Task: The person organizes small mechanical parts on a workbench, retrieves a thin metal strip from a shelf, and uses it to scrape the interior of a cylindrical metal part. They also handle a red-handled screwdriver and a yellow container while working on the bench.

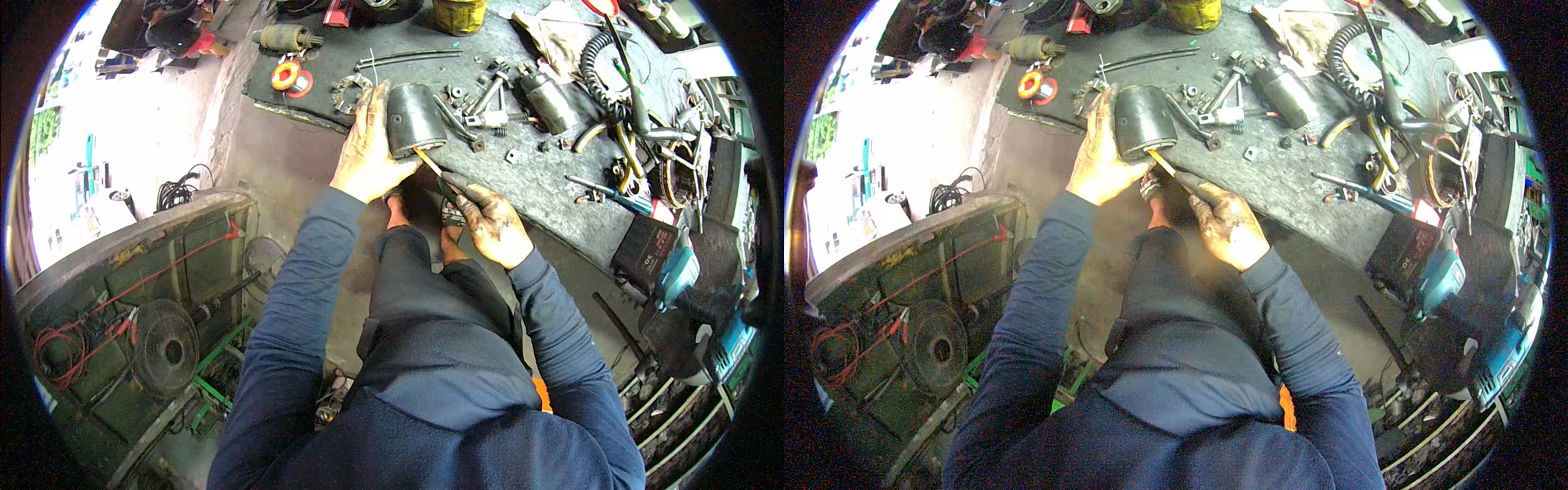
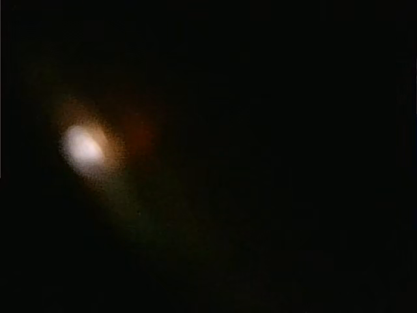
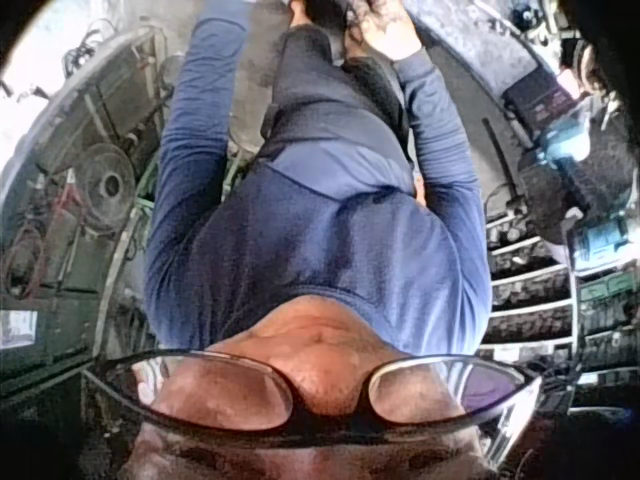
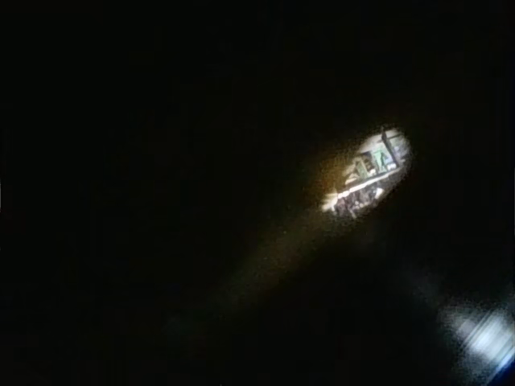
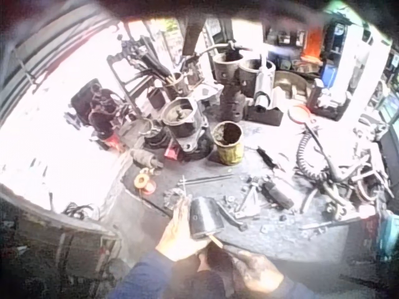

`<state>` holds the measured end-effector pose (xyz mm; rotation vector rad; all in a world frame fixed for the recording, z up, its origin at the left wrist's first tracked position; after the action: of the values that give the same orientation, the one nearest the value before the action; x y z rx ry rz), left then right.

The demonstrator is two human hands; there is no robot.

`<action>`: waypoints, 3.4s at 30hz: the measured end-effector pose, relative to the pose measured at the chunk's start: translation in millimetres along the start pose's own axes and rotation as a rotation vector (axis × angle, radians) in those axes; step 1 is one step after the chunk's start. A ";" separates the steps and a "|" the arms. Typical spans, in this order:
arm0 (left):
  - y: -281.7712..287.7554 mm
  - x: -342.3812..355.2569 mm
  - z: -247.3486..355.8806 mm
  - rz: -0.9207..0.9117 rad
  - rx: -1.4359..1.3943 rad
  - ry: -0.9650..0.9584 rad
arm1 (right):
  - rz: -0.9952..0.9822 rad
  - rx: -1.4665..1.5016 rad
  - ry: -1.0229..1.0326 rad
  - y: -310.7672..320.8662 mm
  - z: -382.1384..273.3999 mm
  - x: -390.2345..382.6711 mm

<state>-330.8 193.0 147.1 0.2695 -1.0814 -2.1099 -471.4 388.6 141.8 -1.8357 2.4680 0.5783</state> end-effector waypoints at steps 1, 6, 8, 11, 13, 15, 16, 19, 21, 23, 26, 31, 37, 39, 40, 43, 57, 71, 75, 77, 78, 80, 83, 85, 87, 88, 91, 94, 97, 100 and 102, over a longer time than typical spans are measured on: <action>0.6 0.0 -0.3 0.009 0.003 -0.011 | 0.003 -0.001 -0.005 1.0 -0.2 -0.8; -0.5 0.9 -0.8 0.013 -0.018 -0.009 | -0.078 -0.051 0.009 10.7 -2.7 7.4; 1.2 0.8 -2.1 0.021 -0.008 -0.010 | -0.077 -0.038 0.028 11.2 -1.5 9.3; -1.7 -1.3 -0.3 0.029 0.015 -0.027 | -0.099 -0.052 -0.015 12.0 6.9 9.9; -0.5 -2.0 -2.2 0.027 0.034 -0.011 | -0.136 -0.106 -0.064 10.4 8.5 12.7; -2.4 -1.0 1.7 0.036 0.027 -0.020 | -0.132 -0.052 -0.065 12.8 2.5 12.8; -2.7 -0.9 2.9 0.039 0.023 -0.024 | -0.131 -0.025 -0.066 14.2 -1.6 12.3; -2.9 -2.0 -0.1 0.044 0.014 -0.014 | -0.127 -0.084 -0.092 7.5 0.5 16.7; -3.5 -2.4 -0.4 0.036 0.001 0.000 | -0.114 -0.096 -0.090 6.5 0.1 15.9; -2.0 -2.4 -0.9 0.034 0.000 0.005 | -0.091 -0.032 -0.060 10.3 -5.0 9.2; -3.7 -3.4 1.3 0.045 0.005 -0.008 | -0.118 -0.120 -0.041 11.1 -2.1 12.2; -3.7 -0.9 2.1 0.033 -0.014 -0.001 | -0.100 -0.149 -0.047 9.9 4.4 11.9; -4.6 -5.0 1.4 0.052 0.000 0.031 | -0.110 -0.143 0.002 11.8 -5.7 17.6; -5.3 -4.1 4.3 0.063 -0.015 0.039 | -0.106 -0.081 -0.018 14.3 -6.4 16.6; -6.3 -4.3 4.4 0.073 -0.014 0.032 | -0.089 -0.088 0.014 15.1 -7.0 17.7; -8.0 -4.6 1.3 0.085 0.008 0.003 | -0.037 -0.427 0.115 17.5 -0.3 20.6; -3.6 -2.5 1.7 0.041 0.016 0.014 | 0.092 -0.915 0.277 -10.2 -21.5 -2.1; -5.1 -3.4 5.4 0.038 -0.005 0.014 | 0.166 -0.772 0.263 -13.6 -12.9 -10.6; -5.0 -1.1 2.7 0.035 0.022 -0.005 | 0.115 -0.822 0.287 -8.2 -6.7 -14.4; -5.6 -1.4 1.0 0.043 0.037 -0.024 | 0.134 -0.853 0.338 -7.8 2.9 -17.3; -5.5 -1.5 1.6 0.041 0.026 -0.007 | 0.102 -0.895 0.306 -6.1 -7.5 -9.8; -4.6 -2.4 3.6 0.037 0.003 0.026 | 0.146 -0.879 0.369 -5.4 -4.9 -3.7; -3.5 -1.5 5.5 0.050 0.000 0.002 | 0.106 -0.908 0.369 -2.2 -3.2 -7.5; -5.3 -2.5 2.7 0.043 -0.006 0.017 | 0.055 -0.949 0.335 2.6 -1.6 -13.8; -6.2 -2.9 1.4 0.041 -0.009 0.023 | 0.065 -0.940 0.405 1.4 2.8 -4.3; -6.1 -2.9 1.8 0.044 -0.009 0.023 | 0.106 -0.925 0.450 -1.5 7.8 -1.2; -4.5 -2.9 4.2 0.030 -0.017 0.039 | 0.130 -0.985 0.455 0.1 -3.1 -7.5; -3.7 -4.0 2.5 0.042 -0.008 0.016 | 0.120 -1.012 0.446 2.7 0.7 -11.7; -5.1 -3.9 -0.5 0.047 -0.018 -0.001 | 0.067 -0.960 0.434 -3.0 4.4 -4.5; -4.8 -2.9 -1.7 0.043 -0.050 -0.003 | 0.095 -1.061 0.502 10.9 -0.5 -11.0; -4.6 -2.2 -4.7 0.037 -0.063 -0.004 | 0.076 -1.094 0.518 8.7 4.7 -6.9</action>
<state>-329.3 193.4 140.4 0.2133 -1.0128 -2.1087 -478.3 398.6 141.4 -2.4134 2.7668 1.9946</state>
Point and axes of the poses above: each hand's wrist, its own x-axis towards the middle knuckle, its own y-axis out of the back of the hand, z = x × y, the point moved 2 cm from there along x, towards the middle knuckle, and after that the axes turned 5 degrees about z, right-handed, at the moved point
